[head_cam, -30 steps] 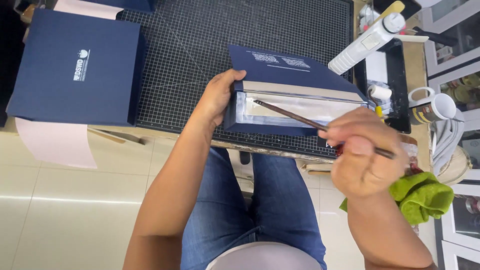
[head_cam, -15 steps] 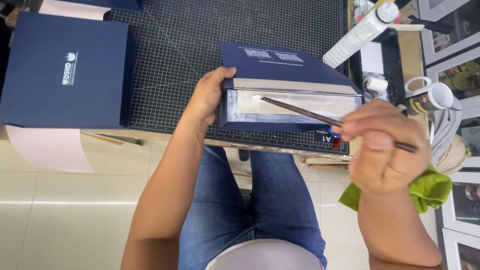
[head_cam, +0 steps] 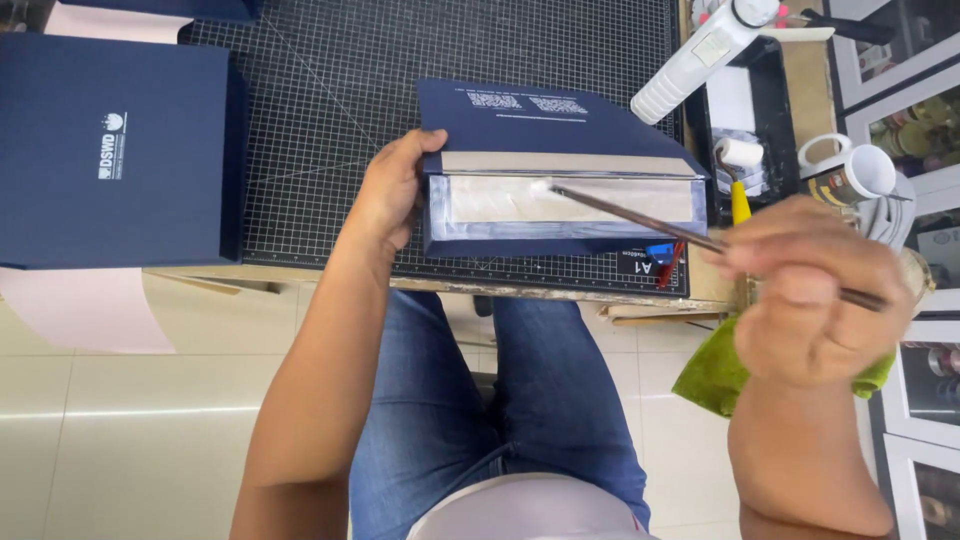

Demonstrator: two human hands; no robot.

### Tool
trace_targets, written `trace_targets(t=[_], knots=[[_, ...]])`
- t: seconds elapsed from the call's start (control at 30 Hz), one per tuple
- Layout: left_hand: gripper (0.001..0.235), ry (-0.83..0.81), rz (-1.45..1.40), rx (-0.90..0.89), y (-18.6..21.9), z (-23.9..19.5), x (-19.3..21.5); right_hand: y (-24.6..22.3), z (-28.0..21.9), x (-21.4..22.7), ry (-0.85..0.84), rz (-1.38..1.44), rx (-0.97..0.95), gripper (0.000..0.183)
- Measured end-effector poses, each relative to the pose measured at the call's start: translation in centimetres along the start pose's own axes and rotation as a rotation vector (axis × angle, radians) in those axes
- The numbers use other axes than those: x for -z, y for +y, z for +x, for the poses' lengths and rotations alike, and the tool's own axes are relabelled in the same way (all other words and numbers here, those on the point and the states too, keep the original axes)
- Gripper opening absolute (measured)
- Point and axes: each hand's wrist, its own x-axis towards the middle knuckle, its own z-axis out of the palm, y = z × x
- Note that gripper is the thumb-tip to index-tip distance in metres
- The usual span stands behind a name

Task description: Applying glue to the flap of a blue cardboard box using a roller and a brush, then wiping with a cloth.

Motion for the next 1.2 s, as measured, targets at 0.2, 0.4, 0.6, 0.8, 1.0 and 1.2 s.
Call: trace_targets(t=[0.2,0.4,0.6,0.8,1.0,1.2], knots=[[0.015,0.032,0.011,0.006,-0.3,0.4,0.3,0.6,-1.2,1.9,-0.019,0.014,0.008,0.021],[0.014,0.041,0.034,0.017,0.1,0.1,0.1,0.5,-1.8,2.6,-0.012,0.008,-0.139,0.016],[0.017,0.071,0.049,0.025,0.3,0.1,-0.2,0.7,-2.0,4.0,-0.03,-0.09,-0.053,0.02],[0.018,0.091,0.019,0.031,0.3,0.0,-0.3,1.0,-2.1,6.1,-0.053,-0.065,-0.027,0.018],[0.018,0.157,-0.004,0.027,0.0,0.1,-0.2,-0.1,-3.7,7.7,0.019,-0.161,-0.129,0.019],[0.021,0.195,0.024,0.045,0.4,-0.4,-0.6,0.2,-4.1,8.7,-0.07,-0.09,-0.108,0.017]])
